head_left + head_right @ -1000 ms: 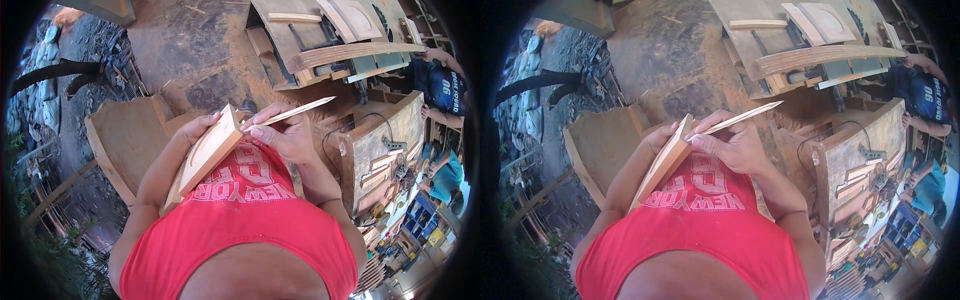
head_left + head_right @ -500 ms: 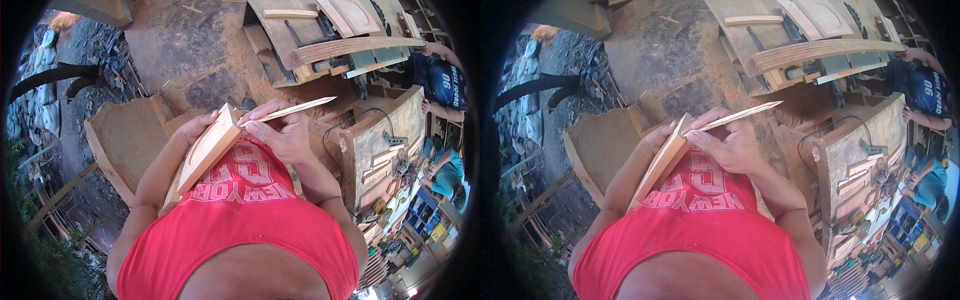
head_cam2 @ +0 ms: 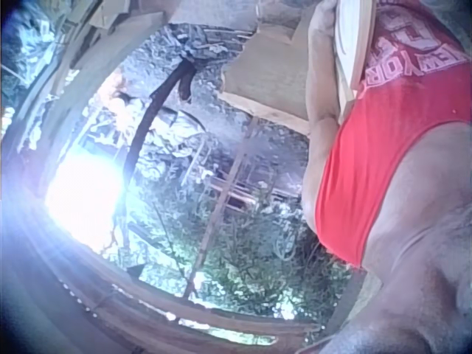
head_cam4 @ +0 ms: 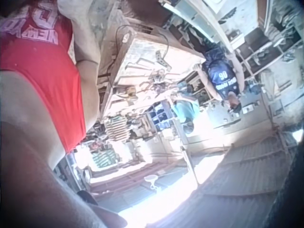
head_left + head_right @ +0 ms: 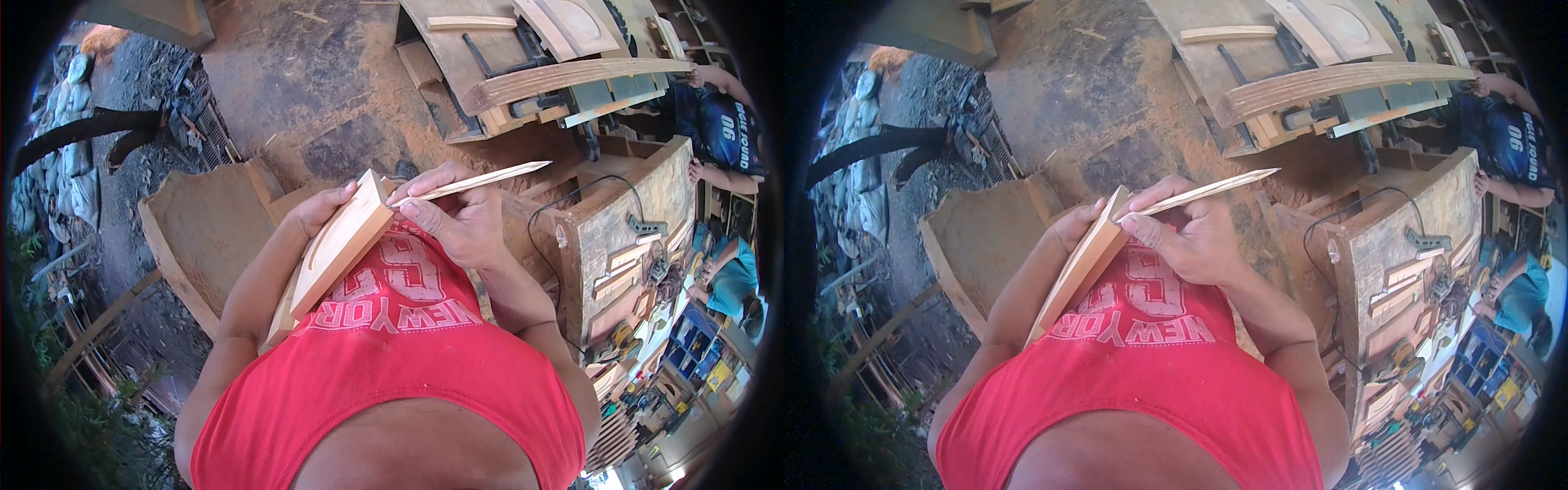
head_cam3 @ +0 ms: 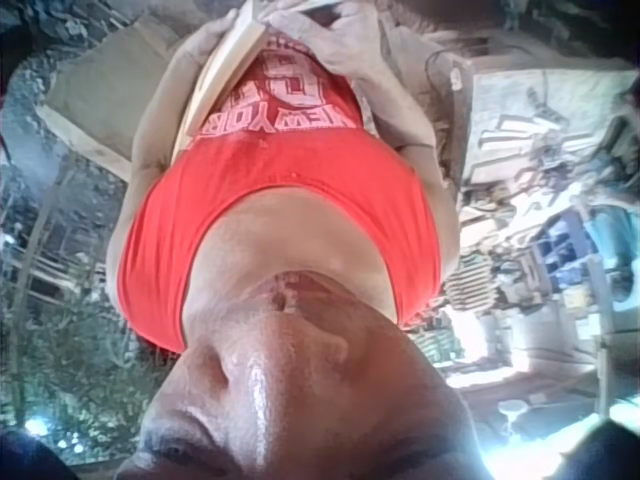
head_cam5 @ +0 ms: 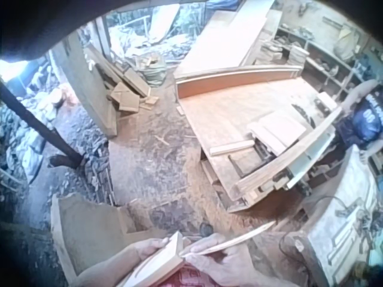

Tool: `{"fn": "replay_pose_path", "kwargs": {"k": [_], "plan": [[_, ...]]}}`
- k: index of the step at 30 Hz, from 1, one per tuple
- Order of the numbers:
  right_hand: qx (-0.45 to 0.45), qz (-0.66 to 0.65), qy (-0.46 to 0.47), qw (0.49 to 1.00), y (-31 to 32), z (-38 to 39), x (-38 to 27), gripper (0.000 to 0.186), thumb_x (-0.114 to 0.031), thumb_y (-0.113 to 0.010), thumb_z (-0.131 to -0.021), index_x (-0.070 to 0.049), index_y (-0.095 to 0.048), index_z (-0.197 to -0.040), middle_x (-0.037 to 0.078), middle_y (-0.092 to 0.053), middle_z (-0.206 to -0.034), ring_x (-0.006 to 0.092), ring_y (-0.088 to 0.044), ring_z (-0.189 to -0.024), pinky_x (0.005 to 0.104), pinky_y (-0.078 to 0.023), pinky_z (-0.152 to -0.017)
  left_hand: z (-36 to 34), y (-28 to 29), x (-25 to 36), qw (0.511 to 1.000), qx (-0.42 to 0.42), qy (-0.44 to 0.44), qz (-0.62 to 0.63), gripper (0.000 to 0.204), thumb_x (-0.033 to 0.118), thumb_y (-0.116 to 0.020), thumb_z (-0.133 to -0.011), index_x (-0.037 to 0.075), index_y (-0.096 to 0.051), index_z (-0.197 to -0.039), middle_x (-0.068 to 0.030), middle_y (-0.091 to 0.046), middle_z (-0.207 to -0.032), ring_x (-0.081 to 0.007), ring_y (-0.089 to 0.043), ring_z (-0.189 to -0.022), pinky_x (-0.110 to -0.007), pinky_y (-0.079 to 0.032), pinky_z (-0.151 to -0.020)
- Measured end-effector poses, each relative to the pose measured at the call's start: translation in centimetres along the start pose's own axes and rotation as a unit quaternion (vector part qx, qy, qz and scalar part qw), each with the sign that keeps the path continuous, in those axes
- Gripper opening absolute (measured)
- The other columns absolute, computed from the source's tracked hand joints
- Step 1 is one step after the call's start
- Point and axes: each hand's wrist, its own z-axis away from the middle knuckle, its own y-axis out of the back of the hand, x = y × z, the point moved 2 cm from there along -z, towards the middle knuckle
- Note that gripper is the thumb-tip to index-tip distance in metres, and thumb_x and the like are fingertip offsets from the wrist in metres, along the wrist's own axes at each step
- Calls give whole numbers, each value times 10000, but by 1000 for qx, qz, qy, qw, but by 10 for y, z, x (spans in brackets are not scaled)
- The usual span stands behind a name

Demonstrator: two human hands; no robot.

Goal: The person uses a table saw to cut small wooden pieces with a jig, repeatedly feeding them through the blade and stacking the finished pieces on the table.

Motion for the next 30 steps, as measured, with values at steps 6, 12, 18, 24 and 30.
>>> {"fn": "replay_pose_path", "kwargs": {"k": [6, 12, 18, 24, 30], "plan": [[-2, 4, 6, 1000, 3, -1, 0, 148, 34, -747, -984, 16, -659, -1101, 192, -777, -1060, 229, -765, -1035, 364, -629, -927, -1, -2, 3, 999, 28, 3, -29, 646, 500, -633, -1069, 23, -572, -1500, -181, -723, -1357, -262, -754, -1159, -402, -608, -1024], [-5, 6, 5, 1000, 5, -2, 1, 153, 41, -742, -984, 11, -659, -1109, 195, -772, -1070, 232, -765, -1042, 363, -630, -926, 0, -1, 3, 999, 28, 11, -30, 629, 499, -622, -1076, 35, -577, -1499, -159, -728, -1356, -252, -751, -1157, -402, -597, -1033], [33, -57, -12, 998, 1, -4, 4, 166, -147, -813, -976, -32, -754, -1080, 77, -778, -1014, 138, -733, -942, 299, -571, -832, -4, 4, -1, 1000, 22, 4, -17, 645, 525, -635, -1062, 37, -596, -1482, -159, -733, -1347, -252, -751, -1156, -402, -598, -1031], [29, -35, -22, 999, 5, -6, 8, 171, -139, -812, -974, -22, -748, -1082, 89, -780, -1027, 138, -736, -941, 295, -574, -831, -5, 9, -3, 999, 34, 11, -18, 652, 532, -635, -1060, 34, -597, -1480, -160, -735, -1343, -248, -752, -1154, -401, -602, -1027], [32, -63, -22, 997, 10, -12, 8, 172, -133, -811, -971, -12, -746, -1075, 99, -784, -1021, 146, -741, -934, 304, -580, -823, -12, 5, 1, 1000, 27, -5, -10, 652, 528, -639, -1059, 29, -598, -1476, -167, -732, -1346, -253, -751, -1158, -410, -603, -1028]]}}
